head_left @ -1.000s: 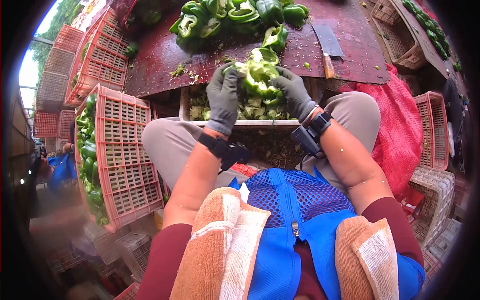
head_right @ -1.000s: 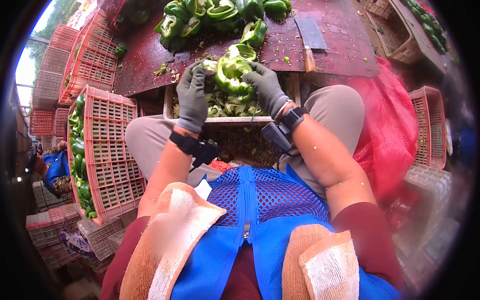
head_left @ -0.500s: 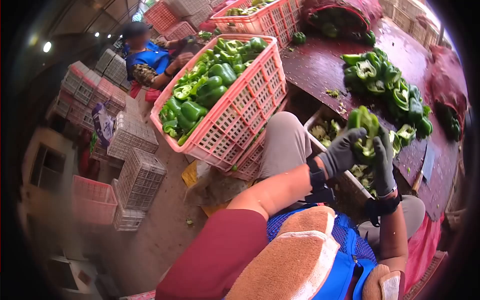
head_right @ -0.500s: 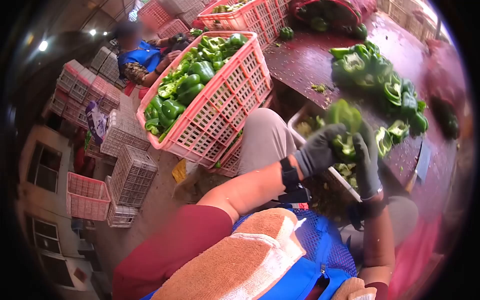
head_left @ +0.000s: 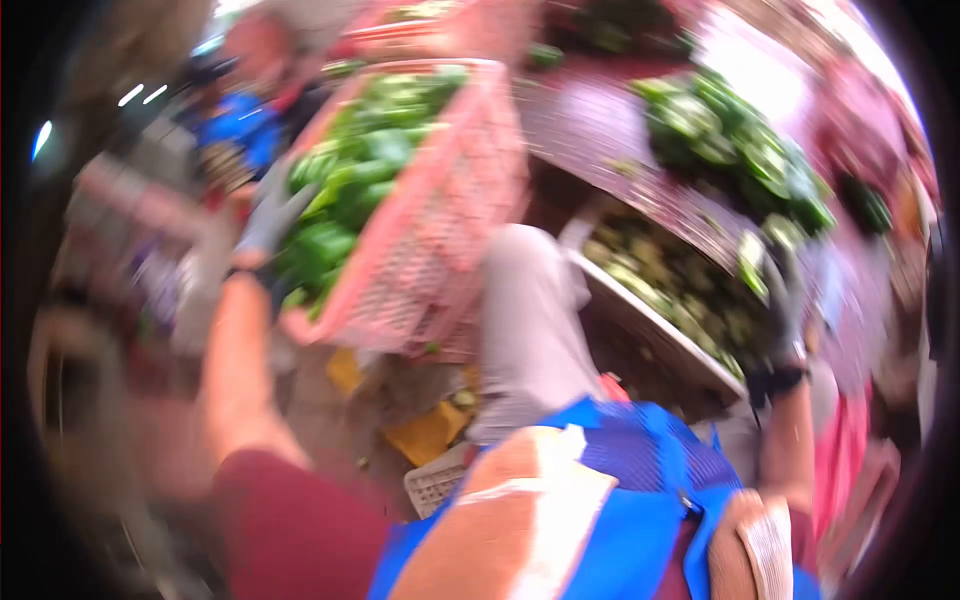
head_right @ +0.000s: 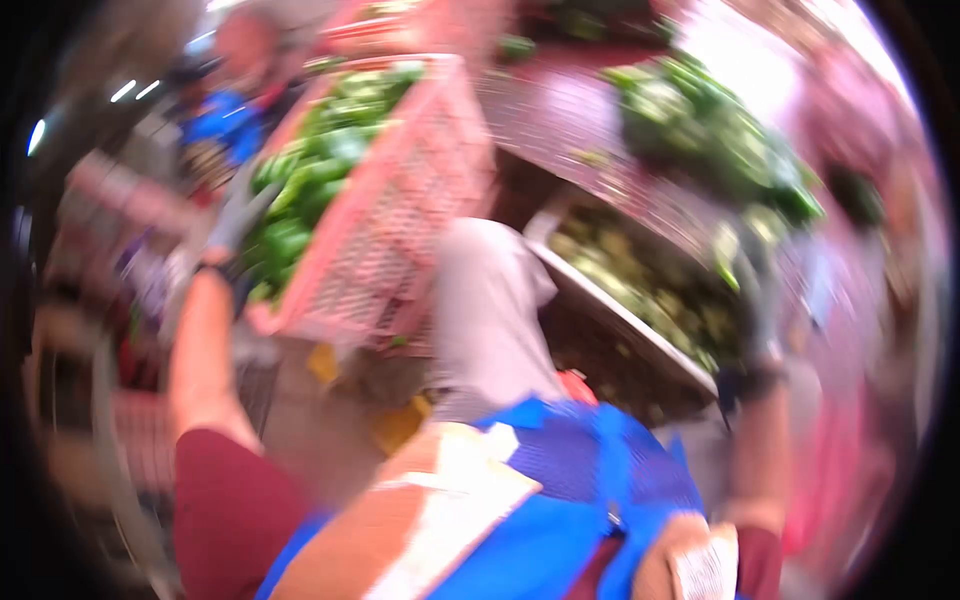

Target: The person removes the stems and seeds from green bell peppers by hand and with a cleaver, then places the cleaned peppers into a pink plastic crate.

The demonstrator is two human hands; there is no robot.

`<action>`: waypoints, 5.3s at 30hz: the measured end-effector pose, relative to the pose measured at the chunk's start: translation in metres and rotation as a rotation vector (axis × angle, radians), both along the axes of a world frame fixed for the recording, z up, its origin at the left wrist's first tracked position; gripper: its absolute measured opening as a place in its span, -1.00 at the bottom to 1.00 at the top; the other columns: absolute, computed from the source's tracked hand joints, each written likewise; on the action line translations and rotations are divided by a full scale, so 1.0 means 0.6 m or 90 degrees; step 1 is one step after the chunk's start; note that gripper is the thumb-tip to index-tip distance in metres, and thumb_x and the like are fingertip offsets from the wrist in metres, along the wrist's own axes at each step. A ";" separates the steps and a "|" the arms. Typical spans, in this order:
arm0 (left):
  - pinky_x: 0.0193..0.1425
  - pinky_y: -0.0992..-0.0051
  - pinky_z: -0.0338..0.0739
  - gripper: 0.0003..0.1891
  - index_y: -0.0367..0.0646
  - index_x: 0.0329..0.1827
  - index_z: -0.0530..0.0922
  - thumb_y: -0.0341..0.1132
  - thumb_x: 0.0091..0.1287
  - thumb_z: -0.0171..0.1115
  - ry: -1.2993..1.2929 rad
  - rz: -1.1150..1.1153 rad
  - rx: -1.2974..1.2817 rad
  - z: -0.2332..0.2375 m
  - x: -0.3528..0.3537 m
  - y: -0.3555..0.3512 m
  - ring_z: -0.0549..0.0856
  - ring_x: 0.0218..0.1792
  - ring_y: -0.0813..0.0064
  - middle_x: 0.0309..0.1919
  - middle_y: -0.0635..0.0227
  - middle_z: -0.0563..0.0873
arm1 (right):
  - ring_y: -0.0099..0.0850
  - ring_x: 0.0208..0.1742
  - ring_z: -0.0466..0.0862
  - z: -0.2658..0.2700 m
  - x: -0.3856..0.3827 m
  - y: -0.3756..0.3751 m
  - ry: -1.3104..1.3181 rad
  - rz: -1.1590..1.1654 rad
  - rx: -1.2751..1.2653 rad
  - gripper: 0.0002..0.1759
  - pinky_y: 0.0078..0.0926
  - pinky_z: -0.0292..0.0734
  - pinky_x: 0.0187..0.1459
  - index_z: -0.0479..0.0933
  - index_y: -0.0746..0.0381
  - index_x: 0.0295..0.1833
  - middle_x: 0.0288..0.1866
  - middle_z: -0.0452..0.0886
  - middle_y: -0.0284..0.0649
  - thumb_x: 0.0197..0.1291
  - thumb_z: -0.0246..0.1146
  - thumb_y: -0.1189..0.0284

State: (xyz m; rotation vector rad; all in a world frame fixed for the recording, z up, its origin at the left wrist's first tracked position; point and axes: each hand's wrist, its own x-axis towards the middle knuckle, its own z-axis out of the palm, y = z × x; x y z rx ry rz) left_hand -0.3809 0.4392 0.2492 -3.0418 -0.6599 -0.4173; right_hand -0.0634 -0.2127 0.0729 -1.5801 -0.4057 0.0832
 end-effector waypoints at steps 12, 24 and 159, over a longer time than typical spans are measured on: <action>0.52 0.36 0.26 -0.50 -0.32 0.46 0.38 -0.30 0.53 0.11 -0.065 -0.166 -0.145 0.047 0.128 -0.242 0.41 0.45 0.28 0.44 0.08 0.45 | -0.04 0.15 0.66 -0.110 0.098 -0.022 -0.201 -0.107 -0.845 -0.27 -0.11 0.58 0.16 0.35 0.06 0.43 0.14 0.65 0.01 0.19 0.39 0.11; 0.06 0.45 0.60 -0.54 -0.26 0.29 0.56 -0.26 0.39 0.35 0.142 -0.654 -0.690 -0.178 0.385 -0.692 0.74 -0.05 0.46 -0.07 0.20 0.76 | -0.49 0.14 0.64 0.048 -0.077 0.005 0.049 0.287 0.001 -0.46 -0.48 0.57 0.21 0.50 0.33 0.27 0.12 0.66 -0.27 0.18 0.45 0.53; 0.63 0.30 0.08 -0.49 -0.26 0.53 0.29 -0.18 0.63 -0.09 0.002 0.056 0.008 -0.039 -0.122 0.114 0.27 0.54 0.22 0.50 0.12 0.36 | -0.12 0.19 0.60 -0.067 0.355 0.052 -0.378 -0.213 -0.914 -0.63 -0.11 0.49 0.24 0.58 0.06 0.16 0.21 0.54 -0.12 0.23 0.22 0.35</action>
